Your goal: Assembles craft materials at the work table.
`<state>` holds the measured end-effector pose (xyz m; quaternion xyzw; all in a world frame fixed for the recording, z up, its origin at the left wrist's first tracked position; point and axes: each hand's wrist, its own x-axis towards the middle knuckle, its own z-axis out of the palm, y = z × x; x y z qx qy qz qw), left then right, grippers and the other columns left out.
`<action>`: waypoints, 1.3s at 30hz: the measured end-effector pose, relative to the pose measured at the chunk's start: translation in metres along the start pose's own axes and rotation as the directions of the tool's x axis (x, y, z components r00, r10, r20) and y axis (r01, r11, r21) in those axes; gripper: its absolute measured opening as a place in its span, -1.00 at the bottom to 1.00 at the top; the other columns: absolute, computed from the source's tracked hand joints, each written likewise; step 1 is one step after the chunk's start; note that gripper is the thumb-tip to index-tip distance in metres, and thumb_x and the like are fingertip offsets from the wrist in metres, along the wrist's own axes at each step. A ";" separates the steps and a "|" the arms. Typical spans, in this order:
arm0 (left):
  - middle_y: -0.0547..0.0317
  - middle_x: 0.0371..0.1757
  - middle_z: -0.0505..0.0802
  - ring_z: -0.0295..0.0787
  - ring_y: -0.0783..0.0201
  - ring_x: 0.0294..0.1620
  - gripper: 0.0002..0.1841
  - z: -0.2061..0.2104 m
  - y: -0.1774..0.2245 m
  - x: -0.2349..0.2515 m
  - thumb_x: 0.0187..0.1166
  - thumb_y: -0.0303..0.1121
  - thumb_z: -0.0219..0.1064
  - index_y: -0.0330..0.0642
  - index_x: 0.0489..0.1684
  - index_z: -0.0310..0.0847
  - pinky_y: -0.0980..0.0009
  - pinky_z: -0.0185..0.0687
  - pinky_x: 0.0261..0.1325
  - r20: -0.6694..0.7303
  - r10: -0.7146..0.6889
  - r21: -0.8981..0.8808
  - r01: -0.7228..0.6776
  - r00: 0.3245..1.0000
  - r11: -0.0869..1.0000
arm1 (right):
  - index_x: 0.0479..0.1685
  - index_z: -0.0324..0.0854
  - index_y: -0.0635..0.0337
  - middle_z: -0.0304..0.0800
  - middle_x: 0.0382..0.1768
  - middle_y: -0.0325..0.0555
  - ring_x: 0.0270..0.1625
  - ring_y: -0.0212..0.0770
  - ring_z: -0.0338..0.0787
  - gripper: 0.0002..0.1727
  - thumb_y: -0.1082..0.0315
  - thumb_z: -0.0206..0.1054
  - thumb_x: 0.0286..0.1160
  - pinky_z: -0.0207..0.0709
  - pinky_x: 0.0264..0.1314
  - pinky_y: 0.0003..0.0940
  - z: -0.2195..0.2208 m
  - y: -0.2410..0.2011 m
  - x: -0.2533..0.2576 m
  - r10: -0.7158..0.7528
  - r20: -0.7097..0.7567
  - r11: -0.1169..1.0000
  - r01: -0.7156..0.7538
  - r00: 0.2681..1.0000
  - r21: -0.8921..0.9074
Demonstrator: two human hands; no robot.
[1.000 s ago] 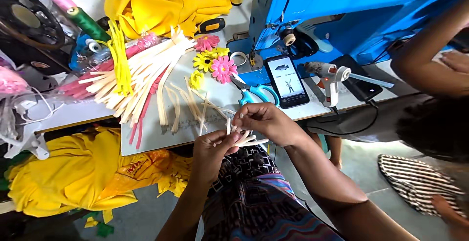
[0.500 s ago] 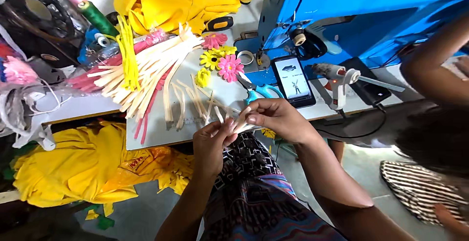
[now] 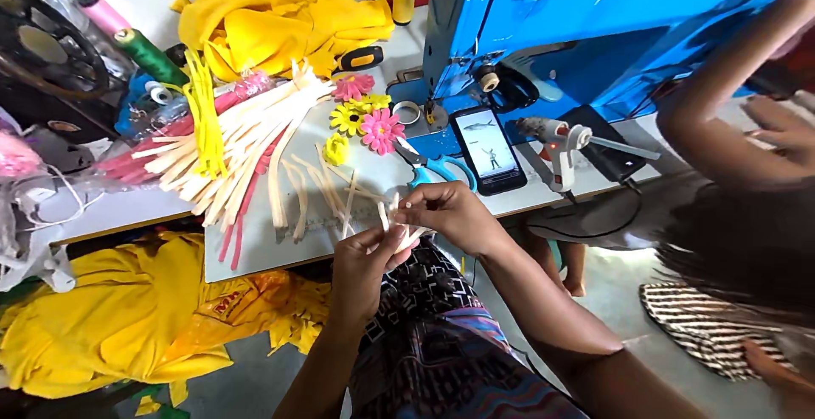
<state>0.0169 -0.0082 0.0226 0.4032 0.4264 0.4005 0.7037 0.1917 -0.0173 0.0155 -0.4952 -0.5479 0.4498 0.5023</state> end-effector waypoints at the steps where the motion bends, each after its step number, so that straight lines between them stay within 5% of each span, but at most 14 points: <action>1: 0.00 -0.27 0.93 0.95 0.23 -0.22 -0.89 0.000 0.000 0.000 0.57 -0.68 0.31 -0.42 -0.25 0.78 0.44 0.89 -0.10 -0.005 -0.001 0.000 0.001 1.000 1.000 | -0.26 0.81 0.23 0.75 -0.54 -0.34 -0.53 -0.59 0.61 -0.96 0.49 0.53 0.39 0.51 -0.45 -0.67 0.001 -0.001 0.000 0.009 0.005 1.000 -0.009 1.000 0.009; 8: 0.00 -0.30 0.93 0.95 0.26 -0.27 -0.90 -0.003 0.001 0.000 0.58 -0.67 0.31 -0.42 -0.27 0.75 0.45 0.89 -0.13 0.011 -0.016 0.030 0.015 1.000 0.999 | -0.20 0.83 0.25 0.82 -0.32 -0.31 -0.38 -0.59 0.67 -0.89 0.48 0.37 0.57 0.56 -0.33 -0.68 -0.012 -0.003 0.000 0.006 0.145 1.000 -0.007 0.989 0.004; 16: 0.02 -0.31 0.94 0.96 0.26 -0.27 -0.91 -0.003 -0.002 0.000 0.54 -0.67 0.35 -0.40 -0.31 0.77 0.44 0.90 -0.12 0.063 -0.012 0.026 0.011 0.998 1.000 | -0.33 0.81 0.23 0.77 -0.50 -0.33 -0.49 -0.58 0.64 -0.91 0.46 0.44 0.51 0.53 -0.43 -0.66 -0.006 -0.001 0.003 0.012 0.108 0.998 -0.018 0.994 0.054; 20: 0.02 -0.34 0.93 0.95 0.27 -0.32 -0.87 -0.003 -0.002 0.003 0.59 -0.69 0.28 -0.39 -0.32 0.73 0.46 0.89 -0.17 -0.038 0.010 -0.012 -0.010 0.999 1.000 | -0.05 0.80 0.19 0.81 -0.33 -0.36 -0.39 -0.60 0.65 -0.80 0.30 0.30 0.68 0.54 -0.32 -0.66 -0.010 0.003 -0.002 -0.063 0.001 0.998 0.063 0.998 -0.022; 22: 0.01 -0.34 0.93 0.93 0.29 -0.34 -0.87 -0.004 0.000 0.004 0.60 -0.68 0.28 -0.40 -0.30 0.75 0.49 0.87 -0.21 -0.081 0.007 -0.027 -0.009 0.997 1.000 | 0.02 0.79 0.18 0.82 -0.31 -0.36 -0.37 -0.59 0.67 -0.80 0.31 0.39 0.58 0.58 -0.29 -0.65 -0.016 0.003 -0.007 -0.060 0.014 0.998 0.060 0.998 -0.008; 25: 0.03 -0.36 0.93 0.93 0.31 -0.35 -0.87 -0.003 0.000 0.005 0.58 -0.68 0.30 -0.39 -0.34 0.75 0.50 0.86 -0.23 -0.100 -0.005 -0.026 0.003 0.995 1.000 | -0.12 0.80 0.23 0.87 -0.34 -0.30 -0.34 -0.55 0.76 -0.85 0.46 0.53 0.36 0.68 -0.24 -0.63 -0.018 0.000 -0.013 -0.037 0.090 0.999 0.034 0.995 0.040; 31: -0.03 -0.30 0.94 0.96 0.24 -0.26 -0.90 -0.001 0.000 0.003 0.56 -0.69 0.31 -0.42 -0.26 0.77 0.46 0.88 -0.14 0.026 -0.044 -0.011 0.044 0.999 0.999 | -0.33 0.81 0.18 0.74 -0.55 -0.37 -0.55 -0.60 0.56 -0.97 0.44 0.53 0.40 0.43 -0.50 -0.68 -0.011 0.005 -0.007 -0.005 -0.021 1.000 0.005 1.000 -0.023; 39: 0.01 -0.33 0.94 0.96 0.26 -0.29 -0.90 -0.003 0.002 0.000 0.57 -0.66 0.32 -0.40 -0.30 0.76 0.45 0.89 -0.14 0.064 -0.063 0.050 0.060 0.996 0.997 | -0.29 0.87 0.19 0.80 -0.44 -0.35 -0.48 -0.60 0.62 -0.95 0.43 0.51 0.43 0.49 -0.44 -0.67 -0.012 -0.001 -0.002 -0.002 0.085 0.997 0.009 0.996 -0.083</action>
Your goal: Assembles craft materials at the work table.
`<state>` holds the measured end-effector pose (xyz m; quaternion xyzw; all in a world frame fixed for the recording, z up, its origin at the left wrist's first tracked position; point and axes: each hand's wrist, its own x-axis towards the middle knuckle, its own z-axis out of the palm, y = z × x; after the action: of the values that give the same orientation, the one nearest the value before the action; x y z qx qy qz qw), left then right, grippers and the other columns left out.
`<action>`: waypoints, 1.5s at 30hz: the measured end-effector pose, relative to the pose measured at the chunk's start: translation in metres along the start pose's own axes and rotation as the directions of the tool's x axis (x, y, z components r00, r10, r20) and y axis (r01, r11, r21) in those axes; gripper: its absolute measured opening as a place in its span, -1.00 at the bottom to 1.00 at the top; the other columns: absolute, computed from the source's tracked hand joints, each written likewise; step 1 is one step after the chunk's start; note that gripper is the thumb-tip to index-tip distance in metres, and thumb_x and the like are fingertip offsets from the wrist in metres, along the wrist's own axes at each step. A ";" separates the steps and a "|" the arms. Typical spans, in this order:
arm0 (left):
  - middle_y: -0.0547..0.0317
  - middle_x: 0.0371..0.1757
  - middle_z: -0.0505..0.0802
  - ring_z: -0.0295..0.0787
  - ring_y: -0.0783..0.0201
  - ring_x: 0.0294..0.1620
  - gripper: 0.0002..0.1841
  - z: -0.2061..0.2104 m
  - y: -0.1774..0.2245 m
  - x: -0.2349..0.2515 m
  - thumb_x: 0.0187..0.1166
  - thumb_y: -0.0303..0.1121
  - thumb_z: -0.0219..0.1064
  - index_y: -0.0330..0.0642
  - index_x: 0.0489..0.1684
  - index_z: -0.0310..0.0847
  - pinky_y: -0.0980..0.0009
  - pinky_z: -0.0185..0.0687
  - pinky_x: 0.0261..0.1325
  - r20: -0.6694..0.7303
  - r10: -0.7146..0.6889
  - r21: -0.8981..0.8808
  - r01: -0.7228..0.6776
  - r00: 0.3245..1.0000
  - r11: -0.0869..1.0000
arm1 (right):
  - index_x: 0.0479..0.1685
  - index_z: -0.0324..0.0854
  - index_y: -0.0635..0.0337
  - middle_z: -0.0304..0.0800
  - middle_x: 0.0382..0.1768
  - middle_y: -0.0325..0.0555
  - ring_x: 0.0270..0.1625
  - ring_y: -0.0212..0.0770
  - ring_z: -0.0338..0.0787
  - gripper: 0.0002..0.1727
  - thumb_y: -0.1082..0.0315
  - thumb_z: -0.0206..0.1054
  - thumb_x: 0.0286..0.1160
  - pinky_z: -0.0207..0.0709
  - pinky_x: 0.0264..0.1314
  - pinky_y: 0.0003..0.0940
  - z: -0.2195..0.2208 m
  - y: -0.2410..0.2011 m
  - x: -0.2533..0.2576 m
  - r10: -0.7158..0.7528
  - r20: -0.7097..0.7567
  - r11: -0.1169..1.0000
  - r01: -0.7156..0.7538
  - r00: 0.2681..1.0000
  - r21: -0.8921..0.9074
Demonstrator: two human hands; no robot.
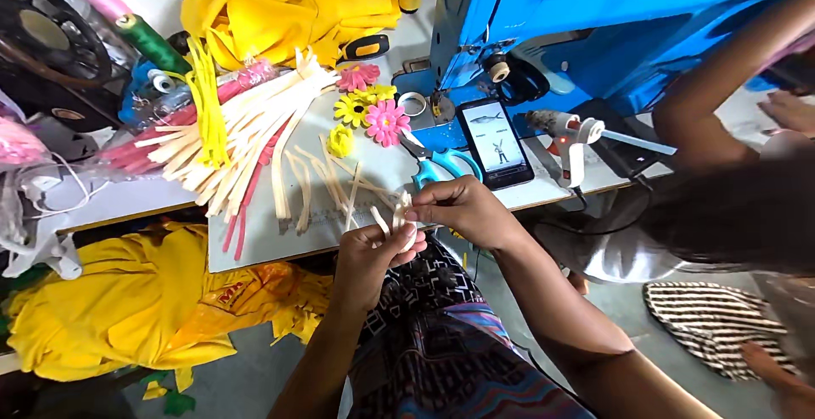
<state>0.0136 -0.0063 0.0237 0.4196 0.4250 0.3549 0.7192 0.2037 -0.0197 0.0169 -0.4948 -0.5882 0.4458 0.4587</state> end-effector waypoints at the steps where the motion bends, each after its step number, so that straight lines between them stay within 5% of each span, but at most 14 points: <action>1: 0.01 -0.33 0.94 0.96 0.26 -0.29 -0.90 0.000 0.000 0.000 0.57 -0.66 0.33 -0.40 -0.30 0.76 0.45 0.89 -0.14 0.010 -0.001 0.003 0.001 1.000 1.000 | -0.30 0.87 0.19 0.81 -0.43 -0.35 -0.46 -0.59 0.63 -0.94 0.42 0.50 0.45 0.50 -0.42 -0.66 -0.001 -0.001 0.001 0.006 0.018 1.000 -0.006 1.000 -0.003; 4: 0.02 -0.33 0.95 0.96 0.28 -0.29 -0.90 -0.001 0.002 -0.001 0.57 -0.65 0.34 -0.39 -0.32 0.76 0.46 0.89 -0.15 0.044 -0.008 0.018 0.007 0.999 1.000 | -0.32 0.86 0.20 0.80 -0.37 -0.31 -0.37 -0.56 0.67 -0.91 0.43 0.46 0.47 0.55 -0.33 -0.65 -0.003 -0.001 0.001 0.019 0.088 0.998 -0.023 0.996 0.051; 12: 0.02 -0.33 0.95 0.96 0.27 -0.28 -0.89 0.001 0.001 -0.001 0.56 -0.66 0.34 -0.37 -0.32 0.78 0.45 0.89 -0.12 0.058 0.015 0.026 -0.017 0.998 1.000 | -0.46 0.69 0.15 0.66 -0.59 -0.37 -0.50 -0.56 0.61 -0.87 0.49 0.41 0.44 0.50 -0.41 -0.63 0.004 0.000 -0.002 0.045 0.053 0.971 -0.057 0.998 0.233; 18: 0.07 -0.33 0.95 0.95 0.30 -0.27 -0.89 0.001 -0.001 0.000 0.55 -0.67 0.34 -0.37 -0.31 0.78 0.46 0.89 -0.11 0.053 0.066 0.084 -0.070 0.996 0.994 | -0.37 0.76 0.21 0.73 -0.51 -0.34 -0.49 -0.57 0.63 -0.93 0.46 0.49 0.43 0.52 -0.44 -0.66 0.008 -0.005 -0.005 -0.008 -0.024 0.996 0.010 1.000 0.086; 21: 0.08 -0.28 0.95 0.95 0.29 -0.22 -0.90 0.002 -0.004 0.000 0.59 -0.62 0.33 -0.37 -0.24 0.78 0.44 0.89 -0.06 0.064 0.091 0.083 -0.096 0.994 0.992 | -0.42 0.75 0.18 0.70 -0.59 -0.35 -0.58 -0.58 0.58 -0.90 0.46 0.48 0.44 0.44 -0.54 -0.67 0.009 -0.002 -0.002 0.021 -0.046 0.989 -0.014 0.999 0.148; 27: -0.02 0.02 0.92 0.91 0.16 0.10 -0.65 -0.004 -0.004 -0.002 0.85 -0.49 -0.13 -0.39 0.08 0.66 0.28 0.80 0.31 0.157 0.061 -0.084 -0.048 0.986 0.995 | -0.41 0.79 0.14 0.70 -0.62 -0.37 -0.64 -0.59 0.53 -0.91 0.45 0.49 0.43 0.41 -0.59 -0.68 0.005 0.006 -0.001 0.068 -0.098 0.970 -0.043 0.993 0.237; 34: -0.05 -0.11 0.94 0.94 0.19 -0.03 -0.71 -0.007 -0.001 0.001 0.81 -0.52 0.04 -0.42 -0.08 0.75 0.36 0.85 0.14 0.144 0.002 0.035 -0.007 0.990 0.999 | -0.37 0.83 0.17 0.77 -0.47 -0.34 -0.52 -0.56 0.62 -0.95 0.45 0.50 0.41 0.53 -0.49 -0.65 0.005 0.007 -0.001 0.046 -0.038 0.976 -0.037 0.998 0.214; 42: -0.01 -0.08 0.93 0.93 0.22 -0.02 -0.73 -0.010 0.000 0.004 0.81 -0.49 0.09 -0.42 -0.02 0.75 0.36 0.85 0.16 0.233 -0.051 0.104 0.027 0.971 0.994 | -0.26 0.79 0.25 0.81 -0.51 -0.25 -0.53 -0.50 0.72 -0.93 0.59 0.43 0.41 0.66 -0.43 -0.60 0.001 0.001 0.001 0.121 0.116 0.954 -0.148 0.986 0.262; 45: -0.04 -0.09 0.94 0.94 0.20 -0.06 -0.68 -0.010 0.000 0.003 0.85 -0.45 0.00 -0.41 0.00 0.73 0.36 0.86 0.10 0.188 -0.071 0.080 0.057 0.980 0.995 | -0.28 0.78 0.22 0.80 -0.52 -0.27 -0.54 -0.51 0.71 -0.93 0.57 0.43 0.40 0.64 -0.46 -0.60 0.004 0.005 0.001 0.118 0.070 0.942 -0.134 0.991 0.308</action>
<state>0.0055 -0.0005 0.0193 0.4643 0.3803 0.2736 0.7517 0.2007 -0.0182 0.0114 -0.4413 -0.4889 0.5739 0.4867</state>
